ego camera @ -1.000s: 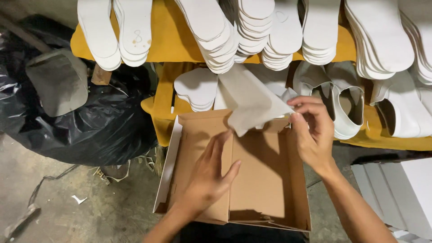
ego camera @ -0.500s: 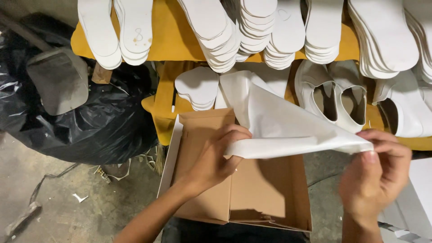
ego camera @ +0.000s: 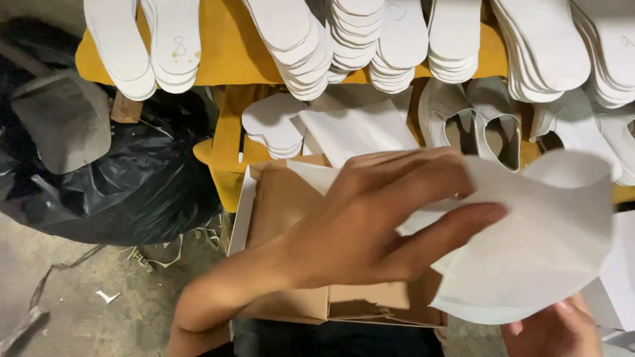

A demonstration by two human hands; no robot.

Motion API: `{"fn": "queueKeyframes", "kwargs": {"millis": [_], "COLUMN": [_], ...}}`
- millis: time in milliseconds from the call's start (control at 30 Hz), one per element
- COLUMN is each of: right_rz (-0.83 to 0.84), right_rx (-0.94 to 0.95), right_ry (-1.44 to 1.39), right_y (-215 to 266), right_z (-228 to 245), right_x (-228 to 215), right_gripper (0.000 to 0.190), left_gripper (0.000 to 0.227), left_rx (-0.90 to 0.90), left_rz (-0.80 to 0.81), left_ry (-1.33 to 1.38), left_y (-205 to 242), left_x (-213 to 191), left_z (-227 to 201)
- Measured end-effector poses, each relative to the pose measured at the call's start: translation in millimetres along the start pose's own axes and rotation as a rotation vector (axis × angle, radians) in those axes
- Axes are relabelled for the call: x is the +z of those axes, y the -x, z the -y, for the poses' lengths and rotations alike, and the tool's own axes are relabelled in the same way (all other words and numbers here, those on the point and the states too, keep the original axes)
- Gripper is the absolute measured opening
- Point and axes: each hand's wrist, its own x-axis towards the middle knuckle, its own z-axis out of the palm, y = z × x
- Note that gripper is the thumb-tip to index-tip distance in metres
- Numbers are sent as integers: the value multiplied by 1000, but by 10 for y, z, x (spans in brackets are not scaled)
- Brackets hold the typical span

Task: The person inserts insoles into white slip-on shoes, then places the shoes into a cardboard box lined with tissue paper. They close the box and write on its side with a marker.

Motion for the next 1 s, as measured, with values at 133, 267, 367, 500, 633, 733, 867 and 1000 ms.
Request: {"fn": "queueKeyframes", "kwargs": {"millis": [133, 267, 367, 500, 633, 733, 867, 1000], "right_rz": [35, -522, -323, -122, -204, -228, -139, -172], "right_rx": [-192, -120, -44, 62, 188, 174, 164, 134], "right_ry": [160, 522, 793, 1083, 774, 671, 757, 817], "right_y": [51, -39, -125, -284, -324, -307, -303, -327], "right_z": [-146, 82, 222, 46, -238, -420, -328, -407], "right_x": [-163, -34, 311, 428, 91, -231, -45, 10], "right_gripper": [66, 66, 79, 93, 49, 33, 73, 73], "left_gripper": [24, 22, 20, 15, 23, 23, 24, 20], "left_rx": [-255, -321, -390, -436, -595, -649, -602, -536], "left_rz": [245, 394, 484, 442, 397, 398, 314, 362], "left_ry": [-231, -131, -45, 61, 47, 188, 392, 449], "left_y": [-229, -257, -217, -107, 203, 353, 374, 320], "left_x": [303, 718, 937, 1036, 1103, 1141, 1307, 1364], "left_z": [258, 732, 993, 1329, 1856, 1984, 1965, 1844]}}
